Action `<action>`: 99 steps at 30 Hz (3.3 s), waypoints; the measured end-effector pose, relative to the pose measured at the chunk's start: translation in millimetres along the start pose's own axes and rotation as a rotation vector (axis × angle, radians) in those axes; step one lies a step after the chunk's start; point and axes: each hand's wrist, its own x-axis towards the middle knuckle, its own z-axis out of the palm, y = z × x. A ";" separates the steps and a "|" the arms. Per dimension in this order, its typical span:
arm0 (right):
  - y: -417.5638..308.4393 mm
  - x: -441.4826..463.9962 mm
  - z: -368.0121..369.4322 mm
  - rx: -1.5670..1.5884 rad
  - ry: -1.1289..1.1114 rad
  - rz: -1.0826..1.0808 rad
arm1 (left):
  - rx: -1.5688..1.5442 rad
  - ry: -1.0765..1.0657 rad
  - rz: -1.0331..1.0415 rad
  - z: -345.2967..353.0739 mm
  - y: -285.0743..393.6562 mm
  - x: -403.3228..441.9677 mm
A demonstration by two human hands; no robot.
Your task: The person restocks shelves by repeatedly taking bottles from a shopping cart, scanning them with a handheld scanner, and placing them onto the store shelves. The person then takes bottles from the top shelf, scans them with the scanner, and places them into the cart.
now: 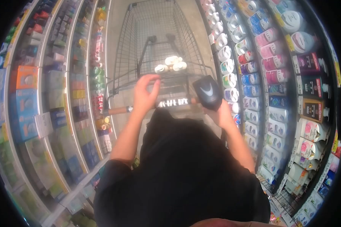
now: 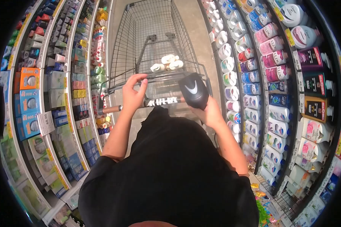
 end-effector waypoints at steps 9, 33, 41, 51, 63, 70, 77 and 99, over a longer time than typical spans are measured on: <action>23.0 47.6 39.2 0.259 0.351 0.340 | 0.114 -0.504 -0.231 23.5 -110.5 139.5; 11.8 53.3 44.0 0.298 0.504 0.484 | 0.601 -0.969 -0.309 186.8 -253.1 210.4; 15.2 49.9 43.8 0.307 0.503 0.501 | 0.582 -0.735 -0.351 159.5 -300.1 212.8; 12.7 52.9 41.4 0.239 0.462 0.483 | 0.675 -0.735 -0.307 156.6 -330.4 210.8; 2.2 55.2 41.3 0.238 0.516 0.465 | 0.685 -1.206 -0.132 91.8 -265.0 172.3; 13.6 50.3 42.8 0.272 0.519 0.475 | 0.800 -1.175 -0.079 109.6 -247.6 165.1; 12.7 48.4 41.2 0.193 0.504 0.497 | 0.782 -1.009 -0.045 101.0 -280.9 151.0; 7.9 9.3 30.7 0.856 0.319 -0.053 | 0.050 -0.276 0.227 -126.6 117.1 152.2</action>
